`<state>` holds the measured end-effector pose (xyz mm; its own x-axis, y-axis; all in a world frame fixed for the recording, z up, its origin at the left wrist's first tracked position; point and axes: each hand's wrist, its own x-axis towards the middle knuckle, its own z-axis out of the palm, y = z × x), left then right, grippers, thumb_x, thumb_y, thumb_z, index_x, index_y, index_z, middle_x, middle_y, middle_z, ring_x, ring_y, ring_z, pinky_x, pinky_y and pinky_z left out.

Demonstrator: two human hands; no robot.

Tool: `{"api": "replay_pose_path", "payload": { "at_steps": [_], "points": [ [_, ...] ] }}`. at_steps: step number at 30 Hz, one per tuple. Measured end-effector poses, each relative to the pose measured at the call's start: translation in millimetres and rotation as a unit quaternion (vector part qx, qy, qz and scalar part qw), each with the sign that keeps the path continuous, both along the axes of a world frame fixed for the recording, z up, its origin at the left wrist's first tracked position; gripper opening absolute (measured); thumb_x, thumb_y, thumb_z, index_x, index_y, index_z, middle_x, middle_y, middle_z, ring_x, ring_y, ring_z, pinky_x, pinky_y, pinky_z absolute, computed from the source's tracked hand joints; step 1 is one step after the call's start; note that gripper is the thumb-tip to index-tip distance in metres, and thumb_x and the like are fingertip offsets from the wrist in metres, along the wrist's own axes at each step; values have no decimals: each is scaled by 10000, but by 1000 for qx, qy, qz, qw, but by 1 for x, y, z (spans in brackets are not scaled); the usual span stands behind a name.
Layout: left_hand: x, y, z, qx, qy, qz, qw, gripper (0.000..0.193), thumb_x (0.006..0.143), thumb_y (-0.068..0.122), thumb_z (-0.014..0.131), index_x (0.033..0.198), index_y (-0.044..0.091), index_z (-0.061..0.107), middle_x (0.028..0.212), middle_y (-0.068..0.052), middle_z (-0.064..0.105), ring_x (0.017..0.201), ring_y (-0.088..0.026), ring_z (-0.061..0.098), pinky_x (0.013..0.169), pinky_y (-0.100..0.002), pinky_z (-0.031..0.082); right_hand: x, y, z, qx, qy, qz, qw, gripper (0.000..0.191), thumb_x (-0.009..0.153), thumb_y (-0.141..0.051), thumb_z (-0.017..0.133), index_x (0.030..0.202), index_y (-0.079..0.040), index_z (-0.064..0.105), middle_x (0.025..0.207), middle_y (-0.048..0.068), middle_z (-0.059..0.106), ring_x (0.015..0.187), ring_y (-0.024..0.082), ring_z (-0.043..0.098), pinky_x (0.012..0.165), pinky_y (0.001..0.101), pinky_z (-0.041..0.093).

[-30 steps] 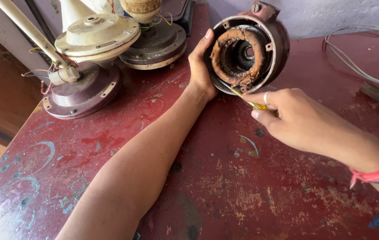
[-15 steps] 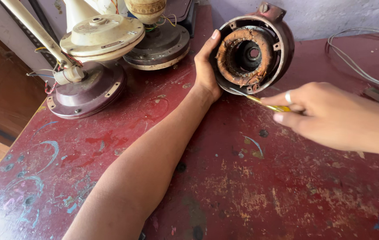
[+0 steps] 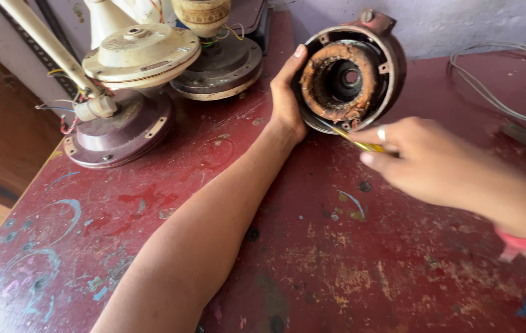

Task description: The person uses a yellow-handled screwdriver to scrape and clean the interior copper windings of a disassembled motor housing. They rotate the housing to access different sections while continuing to scrape away debris and residue from the inner surface.

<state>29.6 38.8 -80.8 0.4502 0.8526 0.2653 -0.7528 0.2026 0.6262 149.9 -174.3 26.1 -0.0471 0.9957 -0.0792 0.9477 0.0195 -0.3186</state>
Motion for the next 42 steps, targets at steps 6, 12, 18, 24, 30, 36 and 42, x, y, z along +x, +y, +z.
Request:
{"api": "replay_pose_path", "payload": {
  "at_steps": [6,12,18,24,30,36,42],
  "points": [
    [-1,-1,-1,9,11,11,1000,653,882,536,664,1293,29,646,1288,-177,680,1192,-328,613,1100,-453,467,11,-1,-3,-85,-96,-73,989,485,1027,-247,614,1502,-343,594,839,172,754,564,233,572,644,424,506],
    [1,-2,-1,18,18,16,1000,661,887,538,670,1299,21,638,1307,-191,663,1203,-336,603,1102,-462,465,28,12,-24,7,16,1,1000,504,963,-219,629,1466,-245,636,841,114,731,584,217,655,638,401,542],
    [0,-3,0,11,41,33,999,684,860,552,667,1300,28,644,1297,-182,675,1203,-327,609,1097,-456,465,31,4,-16,-41,-52,-17,998,478,990,-223,624,1465,-270,621,794,86,761,635,174,636,659,380,503],
    [2,-7,2,25,41,23,999,702,868,543,682,1326,14,619,1334,-200,648,1222,-342,593,1110,-459,453,-3,-6,9,-46,-27,-48,997,460,1006,-209,594,1464,-240,614,682,142,657,544,197,561,585,400,466],
    [3,-7,2,13,45,36,998,676,869,538,665,1317,32,636,1310,-164,674,1207,-314,604,1106,-441,448,10,-8,10,-53,-56,-42,996,478,974,-212,628,1448,-268,654,597,85,627,487,176,558,549,384,453],
    [4,-7,1,42,39,22,998,683,882,533,679,1321,13,631,1320,-191,670,1208,-323,616,1117,-445,454,14,-3,-6,-65,-68,-47,994,435,1041,-244,596,1473,-297,621,563,138,582,475,222,470,503,413,424],
    [3,-7,3,1,67,50,997,660,885,529,646,1316,29,640,1312,-162,673,1205,-307,608,1097,-436,451,-2,-9,7,-5,-11,-30,999,419,977,-232,645,1396,-240,651,623,167,656,496,225,547,564,425,445]
  ]
}}
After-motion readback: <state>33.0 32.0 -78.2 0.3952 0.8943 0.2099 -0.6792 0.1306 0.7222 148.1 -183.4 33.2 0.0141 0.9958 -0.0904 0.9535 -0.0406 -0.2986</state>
